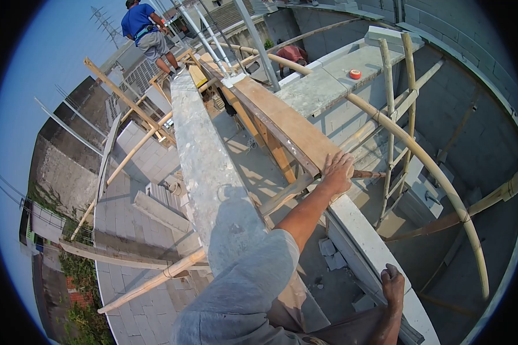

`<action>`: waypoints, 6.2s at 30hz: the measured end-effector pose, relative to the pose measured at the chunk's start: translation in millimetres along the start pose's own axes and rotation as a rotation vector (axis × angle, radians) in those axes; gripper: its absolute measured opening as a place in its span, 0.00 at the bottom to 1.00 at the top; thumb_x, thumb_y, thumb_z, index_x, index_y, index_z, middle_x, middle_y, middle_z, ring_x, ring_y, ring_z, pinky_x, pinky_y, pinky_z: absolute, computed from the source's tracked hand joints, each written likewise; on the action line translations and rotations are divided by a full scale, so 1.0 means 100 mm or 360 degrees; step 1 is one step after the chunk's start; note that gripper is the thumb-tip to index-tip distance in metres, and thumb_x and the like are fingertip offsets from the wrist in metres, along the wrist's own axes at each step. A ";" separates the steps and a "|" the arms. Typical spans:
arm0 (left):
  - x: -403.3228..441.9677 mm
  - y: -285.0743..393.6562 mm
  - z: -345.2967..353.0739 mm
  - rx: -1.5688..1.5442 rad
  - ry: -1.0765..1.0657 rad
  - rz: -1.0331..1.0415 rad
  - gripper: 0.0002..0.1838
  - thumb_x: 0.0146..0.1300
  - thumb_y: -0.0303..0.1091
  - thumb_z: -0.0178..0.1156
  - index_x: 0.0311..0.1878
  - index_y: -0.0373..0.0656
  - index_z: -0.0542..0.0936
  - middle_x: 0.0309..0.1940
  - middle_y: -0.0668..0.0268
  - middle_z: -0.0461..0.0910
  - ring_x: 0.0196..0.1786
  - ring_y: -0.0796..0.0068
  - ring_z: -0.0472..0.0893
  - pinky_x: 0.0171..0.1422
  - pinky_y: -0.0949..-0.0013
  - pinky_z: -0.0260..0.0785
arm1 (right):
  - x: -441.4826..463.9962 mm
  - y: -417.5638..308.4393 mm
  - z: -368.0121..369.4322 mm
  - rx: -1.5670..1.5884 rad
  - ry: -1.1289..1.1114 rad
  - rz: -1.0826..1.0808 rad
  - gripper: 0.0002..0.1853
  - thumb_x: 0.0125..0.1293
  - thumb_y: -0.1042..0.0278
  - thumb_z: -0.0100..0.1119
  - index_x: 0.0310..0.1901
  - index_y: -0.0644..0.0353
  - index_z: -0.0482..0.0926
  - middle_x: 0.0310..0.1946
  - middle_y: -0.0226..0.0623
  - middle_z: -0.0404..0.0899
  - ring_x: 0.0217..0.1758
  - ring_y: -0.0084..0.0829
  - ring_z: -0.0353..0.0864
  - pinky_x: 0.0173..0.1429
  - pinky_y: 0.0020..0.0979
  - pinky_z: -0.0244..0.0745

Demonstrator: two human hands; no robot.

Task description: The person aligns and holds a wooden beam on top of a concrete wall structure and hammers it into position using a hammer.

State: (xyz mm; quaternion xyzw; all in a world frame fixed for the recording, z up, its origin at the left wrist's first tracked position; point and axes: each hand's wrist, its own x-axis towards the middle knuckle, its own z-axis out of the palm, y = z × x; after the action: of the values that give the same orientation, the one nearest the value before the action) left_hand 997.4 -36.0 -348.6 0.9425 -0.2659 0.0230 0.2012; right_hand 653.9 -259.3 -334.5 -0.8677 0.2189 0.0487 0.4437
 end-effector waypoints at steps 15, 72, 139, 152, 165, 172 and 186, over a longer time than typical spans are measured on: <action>0.01 0.00 0.00 -0.0003 -0.0009 -0.0008 0.43 0.45 0.33 0.68 0.69 0.46 0.67 0.73 0.66 0.61 0.80 0.63 0.51 0.82 0.44 0.33 | -0.01 -0.10 -0.03 0.0011 -0.0028 0.0040 0.22 0.63 0.67 0.57 0.55 0.72 0.79 0.42 0.56 0.85 0.49 0.46 0.86 0.57 0.37 0.77; -0.01 0.02 -0.01 -0.0040 0.0039 -0.0006 0.40 0.46 0.33 0.68 0.67 0.50 0.69 0.72 0.68 0.62 0.80 0.65 0.51 0.81 0.41 0.36 | 0.04 0.05 0.04 0.0010 -0.0018 0.0045 0.22 0.62 0.67 0.55 0.55 0.73 0.79 0.43 0.58 0.85 0.49 0.48 0.86 0.57 0.38 0.77; 0.00 0.01 0.04 -0.0053 0.0111 0.0000 0.39 0.43 0.32 0.69 0.65 0.50 0.71 0.70 0.68 0.64 0.79 0.65 0.54 0.80 0.40 0.36 | 0.04 -0.04 0.03 -0.0074 -0.0035 -0.0016 0.22 0.63 0.65 0.56 0.55 0.71 0.79 0.42 0.57 0.85 0.48 0.48 0.86 0.56 0.38 0.77; 0.00 0.00 0.02 -0.0067 0.0103 0.0010 0.40 0.42 0.31 0.69 0.65 0.49 0.70 0.71 0.67 0.64 0.78 0.64 0.54 0.80 0.38 0.36 | 0.04 -0.04 0.04 -0.0075 -0.0055 0.0029 0.22 0.63 0.66 0.56 0.56 0.72 0.78 0.43 0.57 0.85 0.50 0.47 0.86 0.58 0.38 0.77; -0.01 0.00 0.01 -0.0060 0.0084 -0.0008 0.39 0.45 0.32 0.68 0.66 0.49 0.70 0.71 0.66 0.64 0.79 0.66 0.53 0.80 0.39 0.36 | 0.04 0.00 0.07 -0.0069 -0.0019 -0.0003 0.21 0.63 0.67 0.57 0.54 0.71 0.79 0.43 0.57 0.85 0.50 0.47 0.86 0.57 0.38 0.77; 0.00 0.00 0.02 -0.0038 0.0082 -0.0003 0.39 0.45 0.33 0.69 0.66 0.49 0.70 0.72 0.66 0.63 0.79 0.66 0.53 0.80 0.39 0.36 | 0.05 0.04 0.09 -0.0097 0.0000 -0.0048 0.21 0.62 0.67 0.57 0.54 0.71 0.79 0.44 0.58 0.84 0.50 0.48 0.86 0.57 0.38 0.77; 0.00 0.00 0.06 0.0047 0.0135 0.0049 0.41 0.46 0.37 0.68 0.68 0.47 0.68 0.72 0.66 0.63 0.79 0.64 0.52 0.81 0.42 0.33 | -0.03 -0.26 -0.08 0.0069 -0.0137 -0.0027 0.21 0.65 0.68 0.57 0.56 0.71 0.78 0.43 0.54 0.85 0.48 0.44 0.86 0.54 0.36 0.77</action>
State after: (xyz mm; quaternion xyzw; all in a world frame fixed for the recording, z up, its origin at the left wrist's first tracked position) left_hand 997.0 -38.0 -354.4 0.9393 -0.2714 0.0699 0.1980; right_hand 661.2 -251.2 -309.9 -0.8568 0.1934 0.0777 0.4717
